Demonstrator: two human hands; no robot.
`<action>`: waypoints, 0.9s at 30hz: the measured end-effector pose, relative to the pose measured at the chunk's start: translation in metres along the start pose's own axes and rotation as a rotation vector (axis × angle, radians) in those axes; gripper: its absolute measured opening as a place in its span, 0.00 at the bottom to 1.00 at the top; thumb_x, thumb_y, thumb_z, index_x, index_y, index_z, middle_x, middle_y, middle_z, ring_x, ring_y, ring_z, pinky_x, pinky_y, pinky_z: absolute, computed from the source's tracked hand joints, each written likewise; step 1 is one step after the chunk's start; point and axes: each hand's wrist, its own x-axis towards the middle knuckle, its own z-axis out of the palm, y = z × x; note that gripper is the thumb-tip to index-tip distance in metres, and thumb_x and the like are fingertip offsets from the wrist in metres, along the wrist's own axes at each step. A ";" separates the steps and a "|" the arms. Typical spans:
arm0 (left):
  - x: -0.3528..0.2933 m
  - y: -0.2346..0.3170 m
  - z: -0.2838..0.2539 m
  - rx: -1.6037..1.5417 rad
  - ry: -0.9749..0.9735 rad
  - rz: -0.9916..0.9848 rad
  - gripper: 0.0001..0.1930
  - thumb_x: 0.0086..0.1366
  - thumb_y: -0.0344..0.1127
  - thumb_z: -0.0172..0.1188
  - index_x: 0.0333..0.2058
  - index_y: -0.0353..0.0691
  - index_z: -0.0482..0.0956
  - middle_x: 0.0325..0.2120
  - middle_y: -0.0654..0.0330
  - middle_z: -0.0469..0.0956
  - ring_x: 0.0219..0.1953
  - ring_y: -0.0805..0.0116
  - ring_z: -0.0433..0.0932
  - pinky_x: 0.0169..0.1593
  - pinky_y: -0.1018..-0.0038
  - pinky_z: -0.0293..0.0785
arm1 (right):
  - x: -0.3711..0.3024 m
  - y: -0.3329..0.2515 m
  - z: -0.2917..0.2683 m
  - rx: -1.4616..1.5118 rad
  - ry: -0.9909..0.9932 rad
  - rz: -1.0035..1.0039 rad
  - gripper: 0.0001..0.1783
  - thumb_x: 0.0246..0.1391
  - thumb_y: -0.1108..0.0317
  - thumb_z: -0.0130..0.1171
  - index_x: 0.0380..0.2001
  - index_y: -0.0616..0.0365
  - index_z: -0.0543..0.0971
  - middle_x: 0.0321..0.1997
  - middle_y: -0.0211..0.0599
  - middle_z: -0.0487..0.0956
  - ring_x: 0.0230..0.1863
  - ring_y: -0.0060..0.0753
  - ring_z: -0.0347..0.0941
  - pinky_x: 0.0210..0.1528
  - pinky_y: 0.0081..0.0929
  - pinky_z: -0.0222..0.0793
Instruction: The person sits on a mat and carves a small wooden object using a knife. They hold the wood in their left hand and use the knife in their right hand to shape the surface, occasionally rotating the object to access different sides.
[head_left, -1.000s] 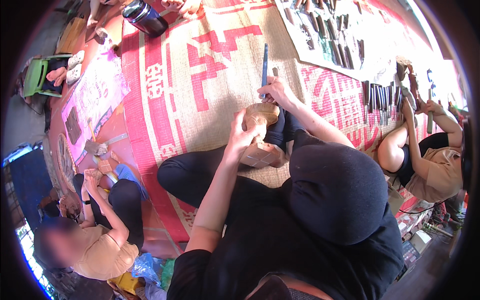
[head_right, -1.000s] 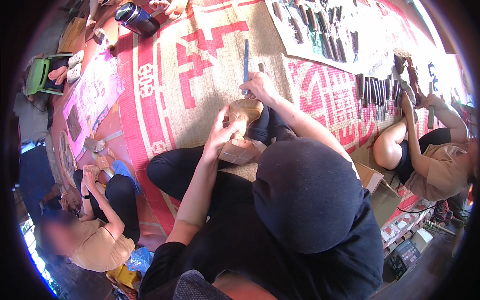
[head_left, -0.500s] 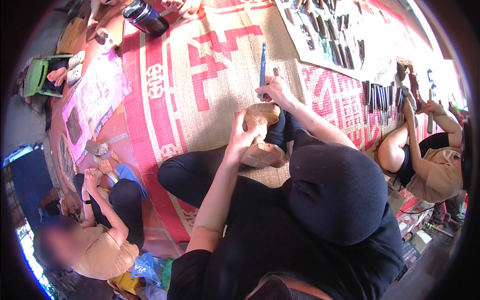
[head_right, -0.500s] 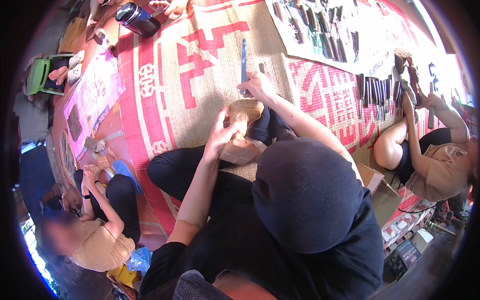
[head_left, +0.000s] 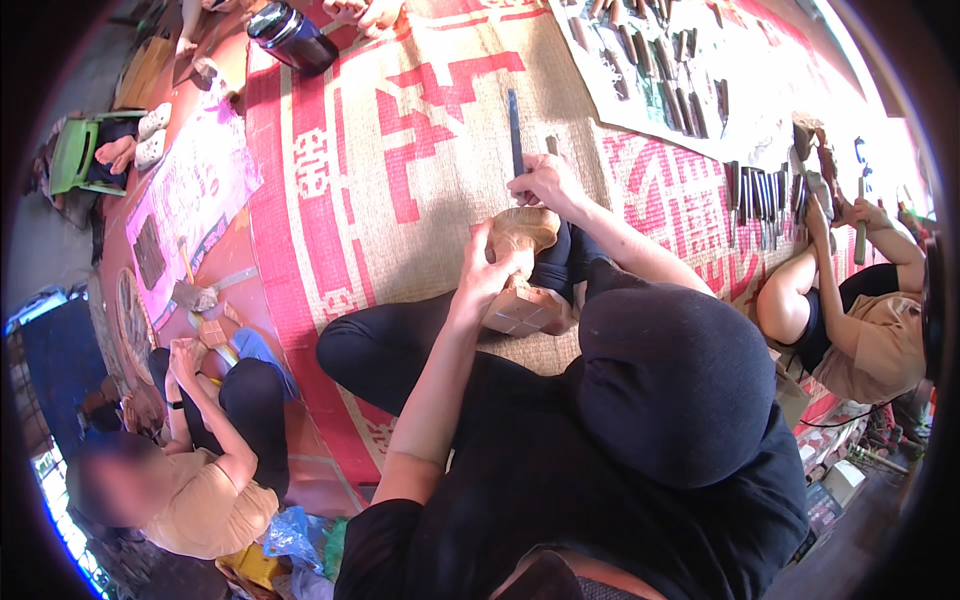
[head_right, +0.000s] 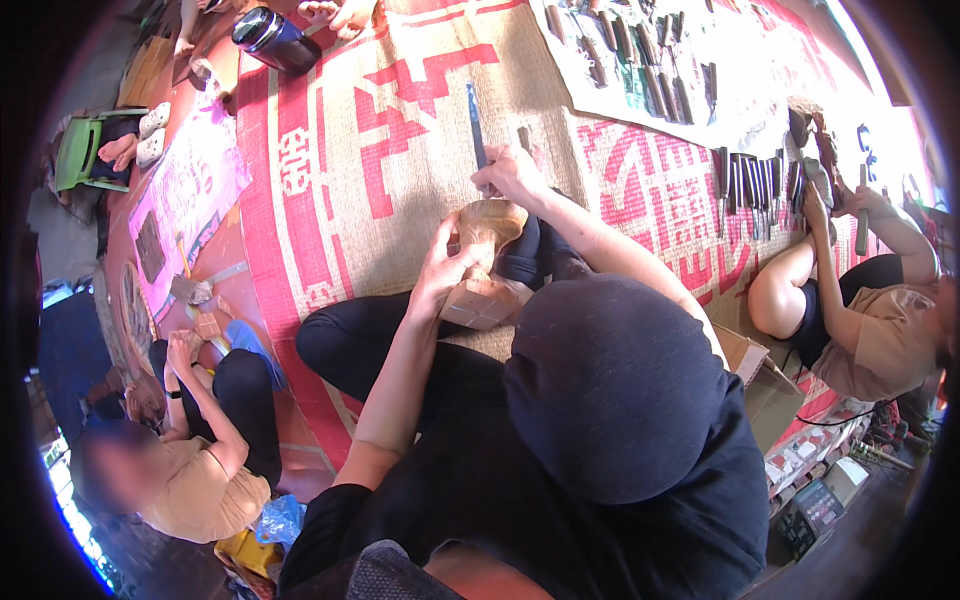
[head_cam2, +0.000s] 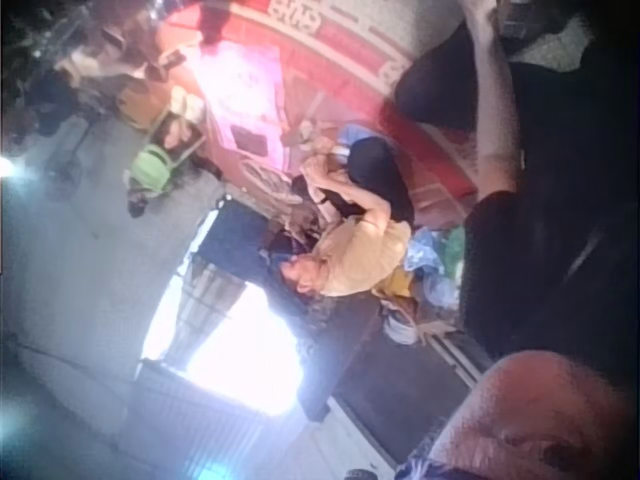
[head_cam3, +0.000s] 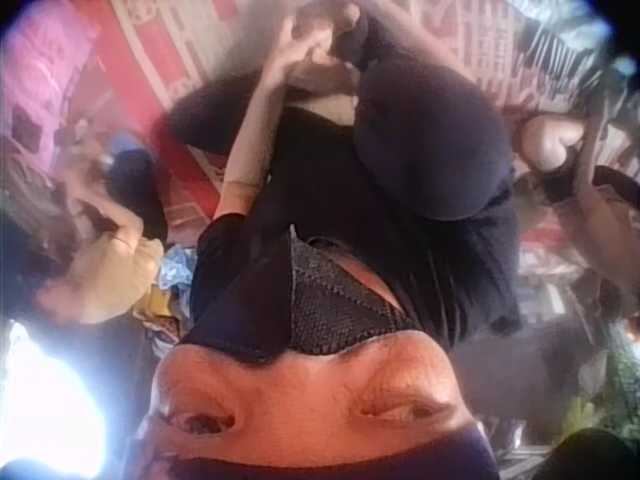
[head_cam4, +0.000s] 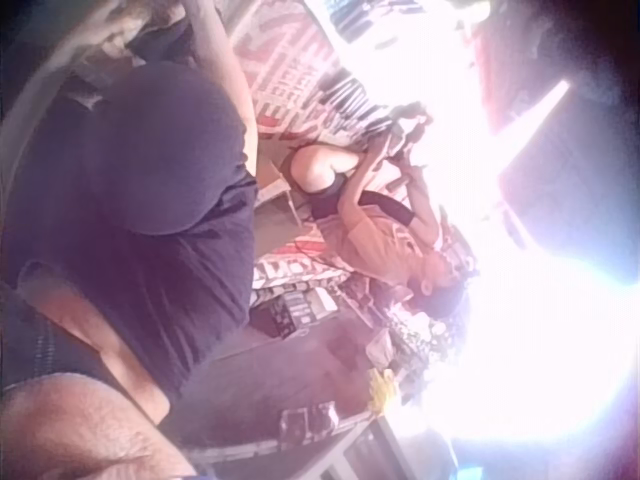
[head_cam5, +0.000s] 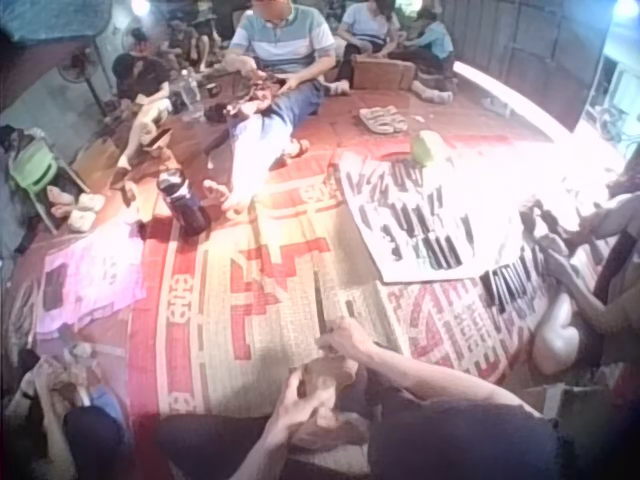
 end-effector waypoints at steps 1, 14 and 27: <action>0.000 -0.002 0.000 0.023 0.001 0.021 0.42 0.51 0.33 0.66 0.60 0.33 0.51 0.43 0.51 0.70 0.37 0.67 0.75 0.34 0.75 0.74 | -0.005 -0.004 0.000 -0.029 -0.026 -0.004 0.06 0.42 0.70 0.60 0.24 0.61 0.77 0.17 0.30 0.75 0.20 0.19 0.70 0.24 0.18 0.66; -0.001 -0.008 -0.001 0.031 0.046 -0.040 0.45 0.49 0.40 0.68 0.62 0.38 0.52 0.47 0.51 0.67 0.43 0.65 0.73 0.38 0.73 0.73 | -0.013 -0.013 -0.003 0.053 -0.013 -0.030 0.08 0.44 0.69 0.61 0.25 0.63 0.77 0.19 0.33 0.76 0.21 0.20 0.73 0.22 0.20 0.69; 0.000 -0.014 -0.003 0.056 0.046 -0.038 0.46 0.49 0.41 0.68 0.62 0.40 0.51 0.46 0.53 0.69 0.40 0.67 0.74 0.37 0.74 0.74 | -0.002 0.000 -0.008 0.089 0.020 0.053 0.08 0.45 0.69 0.60 0.29 0.61 0.77 0.22 0.32 0.76 0.20 0.18 0.71 0.23 0.18 0.67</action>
